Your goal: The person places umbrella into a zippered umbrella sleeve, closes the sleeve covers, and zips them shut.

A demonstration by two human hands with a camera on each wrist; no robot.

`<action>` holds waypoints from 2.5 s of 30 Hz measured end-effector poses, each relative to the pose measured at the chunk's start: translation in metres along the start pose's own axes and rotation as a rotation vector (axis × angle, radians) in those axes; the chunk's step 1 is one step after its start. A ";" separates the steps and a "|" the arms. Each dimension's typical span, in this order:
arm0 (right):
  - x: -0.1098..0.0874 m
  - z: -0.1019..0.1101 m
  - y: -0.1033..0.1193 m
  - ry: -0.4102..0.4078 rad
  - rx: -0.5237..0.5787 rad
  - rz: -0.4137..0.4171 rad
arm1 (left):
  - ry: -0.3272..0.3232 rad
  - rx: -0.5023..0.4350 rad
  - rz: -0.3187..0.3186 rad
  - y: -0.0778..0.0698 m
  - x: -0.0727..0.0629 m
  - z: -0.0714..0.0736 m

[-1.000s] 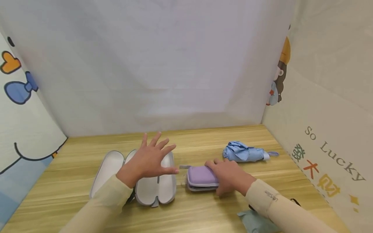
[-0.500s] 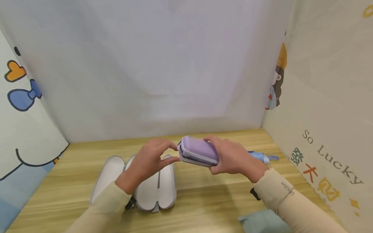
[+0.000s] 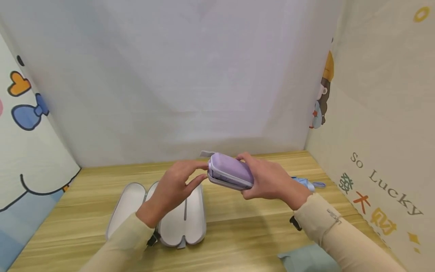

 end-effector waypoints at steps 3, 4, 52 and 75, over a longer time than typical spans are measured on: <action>0.001 0.001 0.003 0.007 -0.018 -0.001 | 0.000 0.057 -0.039 -0.001 0.001 0.001; 0.002 0.002 0.004 0.007 -0.026 -0.001 | 0.000 0.077 -0.050 -0.002 0.001 0.001; -0.011 -0.002 0.046 -0.515 0.368 0.402 | -0.098 0.506 -0.152 -0.002 0.007 -0.002; -0.002 -0.012 0.035 0.041 1.386 0.287 | -0.027 0.075 -0.099 0.019 -0.003 0.004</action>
Point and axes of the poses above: each hand's wrist, its own x-axis towards the middle knuckle, its own z-axis out of the back of the hand, y = z × x, the point moved 3 cm from there along x, towards the middle knuckle, and after that the axes turned 11 degrees about y, right-handed, at the moved point
